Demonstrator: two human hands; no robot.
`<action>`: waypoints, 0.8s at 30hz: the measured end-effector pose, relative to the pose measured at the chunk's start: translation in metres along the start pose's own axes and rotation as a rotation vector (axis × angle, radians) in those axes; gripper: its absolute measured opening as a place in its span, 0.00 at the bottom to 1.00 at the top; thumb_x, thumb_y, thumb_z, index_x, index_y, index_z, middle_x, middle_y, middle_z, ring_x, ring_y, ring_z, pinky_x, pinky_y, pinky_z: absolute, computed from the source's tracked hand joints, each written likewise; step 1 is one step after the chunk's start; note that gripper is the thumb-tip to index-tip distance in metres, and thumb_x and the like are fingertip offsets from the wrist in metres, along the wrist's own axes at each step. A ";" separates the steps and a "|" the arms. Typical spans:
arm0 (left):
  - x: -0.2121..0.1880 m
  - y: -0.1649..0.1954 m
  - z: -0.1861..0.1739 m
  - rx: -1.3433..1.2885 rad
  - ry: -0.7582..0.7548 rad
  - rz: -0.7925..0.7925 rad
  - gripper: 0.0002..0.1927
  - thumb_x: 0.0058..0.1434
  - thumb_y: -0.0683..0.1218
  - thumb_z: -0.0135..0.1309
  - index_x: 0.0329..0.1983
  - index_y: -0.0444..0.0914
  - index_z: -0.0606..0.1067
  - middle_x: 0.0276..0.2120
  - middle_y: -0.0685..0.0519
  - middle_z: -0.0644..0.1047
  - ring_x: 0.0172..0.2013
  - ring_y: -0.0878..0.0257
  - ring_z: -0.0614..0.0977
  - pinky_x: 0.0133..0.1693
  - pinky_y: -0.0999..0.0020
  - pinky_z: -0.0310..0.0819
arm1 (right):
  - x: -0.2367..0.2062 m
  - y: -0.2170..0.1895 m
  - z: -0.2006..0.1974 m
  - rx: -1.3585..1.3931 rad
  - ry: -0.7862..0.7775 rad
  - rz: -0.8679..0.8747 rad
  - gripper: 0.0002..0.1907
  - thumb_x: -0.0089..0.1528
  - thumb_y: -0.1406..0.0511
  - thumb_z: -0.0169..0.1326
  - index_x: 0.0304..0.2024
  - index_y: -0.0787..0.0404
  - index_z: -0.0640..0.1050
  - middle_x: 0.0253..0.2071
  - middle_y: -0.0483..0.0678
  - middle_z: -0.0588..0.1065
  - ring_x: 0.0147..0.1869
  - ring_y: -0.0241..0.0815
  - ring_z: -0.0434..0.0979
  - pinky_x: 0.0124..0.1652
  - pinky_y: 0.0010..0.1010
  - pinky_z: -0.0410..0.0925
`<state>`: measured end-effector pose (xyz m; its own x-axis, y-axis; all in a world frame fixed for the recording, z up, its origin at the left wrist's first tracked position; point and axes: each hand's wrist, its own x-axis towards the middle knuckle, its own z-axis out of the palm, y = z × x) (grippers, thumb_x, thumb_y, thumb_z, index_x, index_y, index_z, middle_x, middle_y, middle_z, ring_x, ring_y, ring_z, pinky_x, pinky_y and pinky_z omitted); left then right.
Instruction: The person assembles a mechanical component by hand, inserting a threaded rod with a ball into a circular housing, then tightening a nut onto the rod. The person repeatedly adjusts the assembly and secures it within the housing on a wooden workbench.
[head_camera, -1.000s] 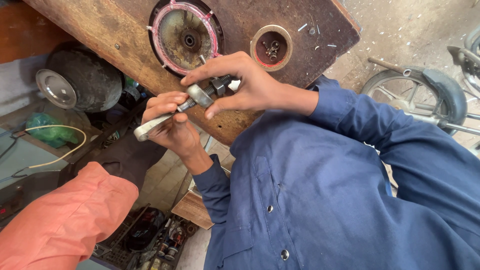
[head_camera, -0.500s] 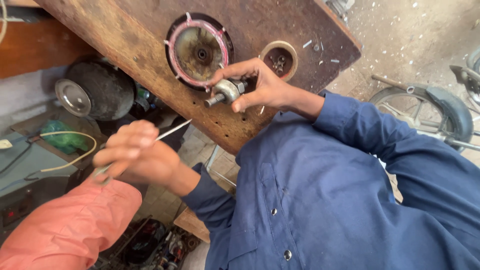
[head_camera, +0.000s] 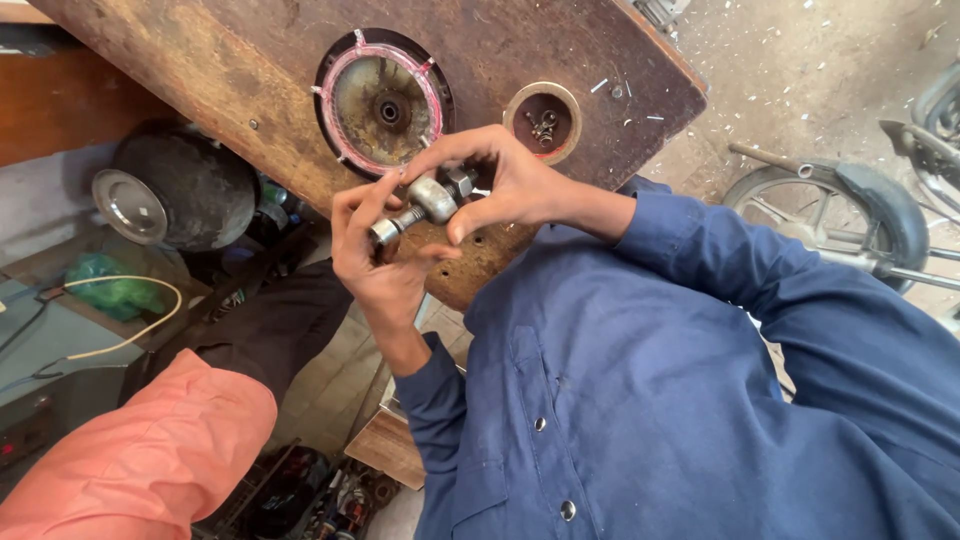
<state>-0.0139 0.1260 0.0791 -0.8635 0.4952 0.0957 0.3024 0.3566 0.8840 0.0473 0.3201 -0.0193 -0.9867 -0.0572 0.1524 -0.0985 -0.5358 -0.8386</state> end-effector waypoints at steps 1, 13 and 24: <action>0.001 -0.001 0.000 0.000 -0.025 0.034 0.39 0.41 0.48 0.75 0.59 0.38 0.77 0.46 0.56 0.70 0.41 0.68 0.75 0.40 0.72 0.73 | 0.000 0.001 0.002 0.032 -0.013 0.013 0.35 0.57 0.55 0.73 0.62 0.64 0.78 0.55 0.46 0.80 0.56 0.32 0.78 0.58 0.27 0.72; 0.010 -0.020 -0.018 0.190 -0.077 0.225 0.30 0.49 0.54 0.78 0.51 0.36 0.82 0.44 0.53 0.74 0.41 0.61 0.79 0.41 0.68 0.75 | 0.003 -0.006 0.010 0.126 -0.075 0.096 0.41 0.57 0.52 0.72 0.64 0.67 0.74 0.56 0.48 0.79 0.60 0.34 0.78 0.60 0.28 0.72; -0.013 -0.039 -0.029 -0.137 0.238 0.117 0.28 0.54 0.55 0.71 0.48 0.32 0.76 0.45 0.49 0.80 0.28 0.73 0.73 0.29 0.78 0.66 | -0.004 -0.004 0.001 0.310 0.033 0.299 0.21 0.69 0.62 0.59 0.61 0.68 0.77 0.46 0.48 0.79 0.43 0.34 0.76 0.43 0.28 0.70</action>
<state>-0.0262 0.0826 0.0569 -0.9012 0.3216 0.2906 0.3621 0.1901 0.9125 0.0513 0.3218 -0.0166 -0.9700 -0.2241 -0.0939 0.2306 -0.7277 -0.6459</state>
